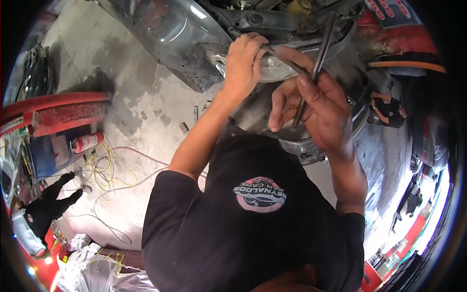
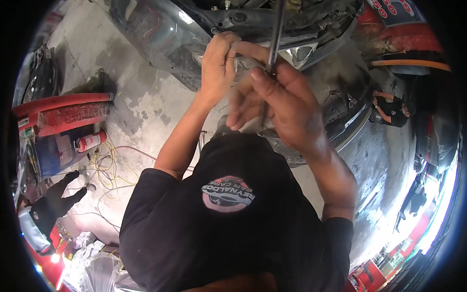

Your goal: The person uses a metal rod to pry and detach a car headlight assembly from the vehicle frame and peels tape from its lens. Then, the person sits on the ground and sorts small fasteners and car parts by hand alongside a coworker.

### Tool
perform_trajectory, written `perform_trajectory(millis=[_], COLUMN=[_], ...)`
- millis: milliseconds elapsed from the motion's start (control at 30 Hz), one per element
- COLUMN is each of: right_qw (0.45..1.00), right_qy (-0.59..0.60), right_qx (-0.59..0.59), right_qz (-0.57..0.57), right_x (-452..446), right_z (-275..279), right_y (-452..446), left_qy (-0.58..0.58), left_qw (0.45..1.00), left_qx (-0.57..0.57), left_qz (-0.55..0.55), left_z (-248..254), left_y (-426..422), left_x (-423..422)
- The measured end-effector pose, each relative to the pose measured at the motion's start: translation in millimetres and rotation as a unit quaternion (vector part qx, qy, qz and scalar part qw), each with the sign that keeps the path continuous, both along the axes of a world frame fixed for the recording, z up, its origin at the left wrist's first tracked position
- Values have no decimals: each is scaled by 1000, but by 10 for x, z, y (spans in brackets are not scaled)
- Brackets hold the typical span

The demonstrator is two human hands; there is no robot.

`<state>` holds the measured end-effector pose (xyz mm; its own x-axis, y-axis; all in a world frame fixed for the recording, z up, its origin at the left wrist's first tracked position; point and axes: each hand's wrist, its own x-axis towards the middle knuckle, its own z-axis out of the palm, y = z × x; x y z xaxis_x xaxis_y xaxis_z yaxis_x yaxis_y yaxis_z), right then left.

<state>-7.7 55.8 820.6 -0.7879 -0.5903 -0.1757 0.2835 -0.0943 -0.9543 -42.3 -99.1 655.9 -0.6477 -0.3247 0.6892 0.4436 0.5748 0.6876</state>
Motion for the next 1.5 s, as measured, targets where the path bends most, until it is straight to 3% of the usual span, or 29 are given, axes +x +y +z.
perform_trajectory(millis=[167,233,267,300,333,367,400,433,500,533,600,633,700,733,800,867,967,1033,1100,1133,1200,1233,1300,1333,1367,1400,1433,1500], right_qw=[996,964,944,944,854,721,672,674,535,537,456,453,381,381,515,707,734,702,814,813,945,945,891,892,791,645,646,432], right_qy=[14,130,218,219,397,558,513,514,610,610,811,814,865,865,804,658,617,642,501,501,262,261,338,337,522,679,679,809], right_qx=[34,169,202,200,230,248,320,320,374,375,266,263,303,302,278,218,134,143,245,248,160,160,294,291,319,331,331,351], right_qz=[79,162,142,143,244,329,428,423,449,446,252,252,124,123,-111,-141,-250,-274,-161,-164,-113,-117,-71,-73,22,115,114,189], right_x=[-44,-96,-146,-221,-312,-371,-384,-371,-356,-373,-464,-438,-345,-343,-391,-294,-289,-250,-128,-139,-146,-159,-218,-274,-343,-393,-394,-364], right_z=[177,258,153,118,100,102,241,345,487,504,524,544,554,484,221,78,-51,7,29,19,-9,20,160,219,283,342,391,440], right_y=[-191,-244,-213,-162,-101,-85,-128,-144,-158,-144,-152,-147,-112,-45,192,408,500,556,678,622,385,323,228,227,241,244,225,204], left_qy=[8,4,6,-6,-17,-13,-46,-80,-70,-54,-86,-82,-30,32,29,19,37,32,33,51,54,58,37,15,16,10,4,-13], left_qw=[999,999,999,999,999,999,998,995,997,998,995,995,998,996,997,995,991,990,993,992,993,993,996,998,998,998,998,998], left_qx=[34,26,23,19,14,9,32,55,29,36,53,52,-53,-80,-65,-91,-121,-127,-101,-105,-100,-97,-76,-54,-58,-58,-56,-56], left_qz=[-5,18,22,27,33,34,28,21,12,-1,-22,-19,21,35,25,31,44,43,43,50,43,41,33,27,25,30,35,29], left_z=[-5,-34,-35,-30,-18,8,35,60,140,202,396,397,332,316,360,341,297,288,267,282,286,288,290,287,285,331,376,432], left_y=[-109,-128,-135,-128,-111,-73,16,95,147,169,136,110,28,9,48,128,284,301,267,254,266,266,269,269,258,251,266,339], left_x=[16,60,93,147,204,258,329,404,459,467,485,456,320,256,219,180,145,99,57,30,7,-4,24,58,78,97,140,253])
